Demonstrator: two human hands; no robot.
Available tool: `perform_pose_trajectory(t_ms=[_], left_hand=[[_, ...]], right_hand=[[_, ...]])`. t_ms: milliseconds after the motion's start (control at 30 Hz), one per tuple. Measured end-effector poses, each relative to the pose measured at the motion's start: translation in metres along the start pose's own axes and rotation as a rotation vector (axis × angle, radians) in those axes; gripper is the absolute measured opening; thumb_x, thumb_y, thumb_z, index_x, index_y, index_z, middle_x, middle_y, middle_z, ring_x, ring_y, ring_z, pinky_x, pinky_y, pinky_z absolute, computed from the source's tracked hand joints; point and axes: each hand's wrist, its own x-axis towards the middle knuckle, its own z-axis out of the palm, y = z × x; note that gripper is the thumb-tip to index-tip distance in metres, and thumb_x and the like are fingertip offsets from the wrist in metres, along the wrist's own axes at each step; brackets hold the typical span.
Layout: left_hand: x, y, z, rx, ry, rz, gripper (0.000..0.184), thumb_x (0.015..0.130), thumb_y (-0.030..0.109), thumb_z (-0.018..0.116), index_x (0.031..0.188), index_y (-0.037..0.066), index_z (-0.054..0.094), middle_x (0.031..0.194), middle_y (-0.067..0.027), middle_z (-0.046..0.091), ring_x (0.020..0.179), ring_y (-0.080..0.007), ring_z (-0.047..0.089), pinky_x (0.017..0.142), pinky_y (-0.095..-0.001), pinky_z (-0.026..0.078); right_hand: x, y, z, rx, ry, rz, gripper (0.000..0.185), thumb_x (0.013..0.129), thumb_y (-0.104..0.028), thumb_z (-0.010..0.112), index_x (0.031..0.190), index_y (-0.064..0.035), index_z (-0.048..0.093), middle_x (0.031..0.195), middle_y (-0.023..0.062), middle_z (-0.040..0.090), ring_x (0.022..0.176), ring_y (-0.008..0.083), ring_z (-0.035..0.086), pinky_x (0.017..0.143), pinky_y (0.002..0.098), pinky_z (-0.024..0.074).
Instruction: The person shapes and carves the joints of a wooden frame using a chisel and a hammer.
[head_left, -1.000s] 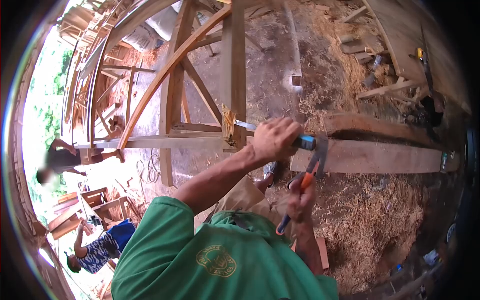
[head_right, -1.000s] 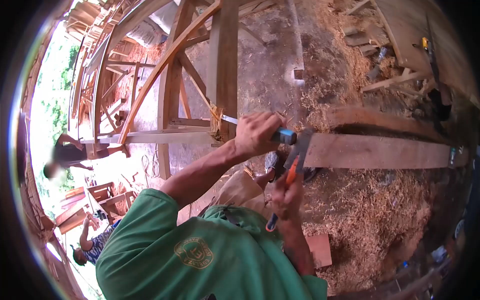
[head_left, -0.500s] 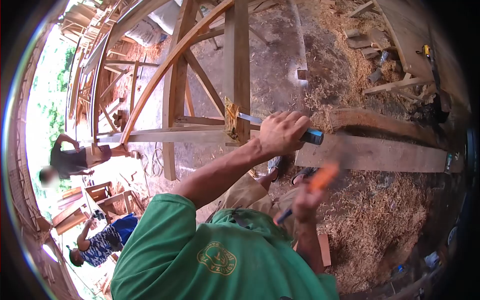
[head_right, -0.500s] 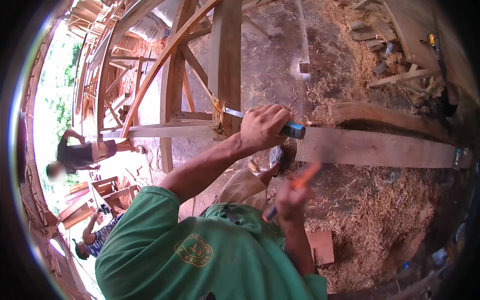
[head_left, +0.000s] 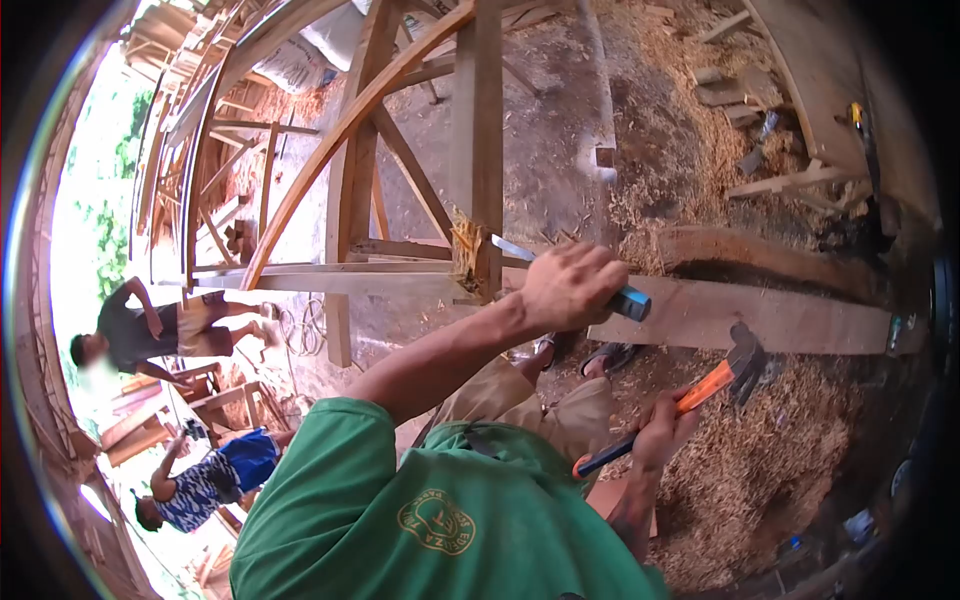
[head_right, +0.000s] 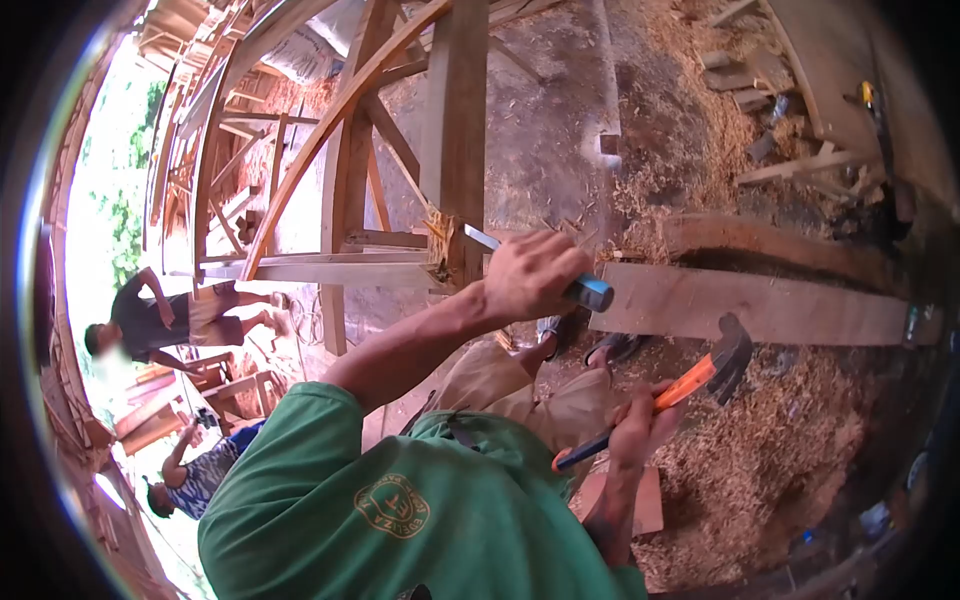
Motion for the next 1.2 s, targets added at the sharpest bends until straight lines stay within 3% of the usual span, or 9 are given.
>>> perform_pose_trajectory(t_ms=[133, 267, 367, 433, 733, 967, 1033, 1100, 1200], left_hand=[[0.0, 0.004, -0.004, -0.008, -0.024, -0.009, 0.036, 0.061, 0.02, 0.075, 0.09, 0.011, 0.056, 0.073, -0.0031, 0.051, 0.065, -0.0232, 0.06, 0.054, -0.038, 0.048], [0.0, 0.005, -0.021, -0.04, -0.054, 0.006, 0.036, 0.063, 0.024, 0.074, 0.09, 0.01, 0.056, 0.072, -0.0024, 0.051, 0.064, -0.0231, 0.059, 0.053, -0.038, 0.047], [-0.005, -0.004, -0.016, -0.053, -0.009, 0.073, 0.036, 0.065, 0.025, 0.073, 0.093, 0.009, 0.058, 0.071, -0.0017, 0.049, 0.062, -0.0213, 0.057, 0.051, -0.0367, 0.045], [-0.008, -0.002, -0.017, -0.058, 0.006, 0.105, 0.036, 0.065, 0.025, 0.073, 0.095, 0.008, 0.059, 0.071, -0.0013, 0.048, 0.061, -0.0204, 0.056, 0.051, -0.0359, 0.044], [-0.008, -0.002, -0.014, -0.081, 0.018, 0.113, 0.031, 0.067, 0.023, 0.072, 0.09, 0.009, 0.057, 0.069, -0.0003, 0.046, 0.059, -0.0177, 0.054, 0.048, -0.0346, 0.041], [-0.012, -0.007, -0.013, -0.079, -0.045, 0.184, 0.037, 0.067, 0.025, 0.072, 0.096, 0.007, 0.058, 0.07, -0.0002, 0.047, 0.059, -0.0176, 0.055, 0.048, -0.0346, 0.042], [-0.013, -0.006, -0.015, -0.08, -0.037, 0.171, 0.036, 0.067, 0.023, 0.072, 0.096, 0.007, 0.059, 0.069, -0.0002, 0.047, 0.058, -0.0176, 0.055, 0.048, -0.0341, 0.042], [-0.013, -0.007, -0.015, -0.09, -0.031, 0.17, 0.035, 0.067, 0.022, 0.072, 0.096, 0.007, 0.06, 0.068, -0.0002, 0.048, 0.057, -0.0177, 0.056, 0.047, -0.0335, 0.043], [-0.028, -0.016, -0.021, -0.019, -0.085, 0.269, 0.029, 0.065, 0.018, 0.072, 0.09, 0.007, 0.062, 0.065, -0.0001, 0.05, 0.054, -0.0173, 0.056, 0.048, -0.033, 0.045]], right_hand=[[-0.006, -0.001, 0.004, -0.019, -0.051, -0.127, 0.012, 0.086, -0.002, 0.05, 0.096, -0.0022, 0.043, 0.066, 0.0009, 0.043, 0.042, 0.0066, 0.038, 0.038, 0.0219, 0.0335], [-0.006, -0.015, 0.013, -0.049, -0.078, -0.099, 0.006, 0.09, -0.003, 0.047, 0.095, -0.0045, 0.044, 0.063, 0.0014, 0.044, 0.041, 0.0064, 0.037, 0.036, 0.0236, 0.0372], [-0.001, -0.019, 0.017, -0.066, -0.093, -0.118, 0.004, 0.09, -0.003, 0.048, 0.093, -0.0052, 0.045, 0.062, 0.0011, 0.044, 0.041, 0.0057, 0.036, 0.036, 0.0229, 0.0361], [-0.003, -0.02, 0.02, -0.052, -0.059, -0.111, 0.009, 0.091, -0.005, 0.051, 0.09, -0.0056, 0.043, 0.058, -0.002, 0.042, 0.04, 0.0054, 0.038, 0.037, 0.022, 0.0296], [-0.014, -0.019, 0.027, -0.08, -0.044, -0.187, 0.009, 0.091, -0.004, 0.05, 0.086, -0.0039, 0.043, 0.06, -0.0002, 0.041, 0.041, 0.0051, 0.036, 0.037, 0.0217, 0.0314], [-0.037, -0.02, 0.032, -0.023, 0.001, -0.23, 0.005, 0.09, -0.004, 0.047, 0.093, -0.0035, 0.043, 0.06, -0.0009, 0.039, 0.043, 0.0046, 0.035, 0.037, 0.0221, 0.033], [-0.055, -0.008, 0.051, 0.148, 0.142, -0.349, 0.007, 0.089, -0.005, 0.051, 0.091, -0.0045, 0.044, 0.062, 0.0001, 0.041, 0.045, 0.0067, 0.038, 0.041, 0.024, 0.0381], [-0.048, 0.044, 0.064, -0.278, 0.022, -0.913, 0.012, 0.087, -0.004, 0.053, 0.087, -0.0067, 0.042, 0.064, 0.0014, 0.043, 0.046, 0.0088, 0.04, 0.047, 0.0257, 0.0434], [-0.041, 0.054, 0.057, -0.546, -0.096, -0.936, 0.012, 0.086, -0.002, 0.053, 0.088, -0.0064, 0.042, 0.071, 0.0029, 0.046, 0.052, 0.0096, 0.045, 0.05, 0.0265, 0.0438]])
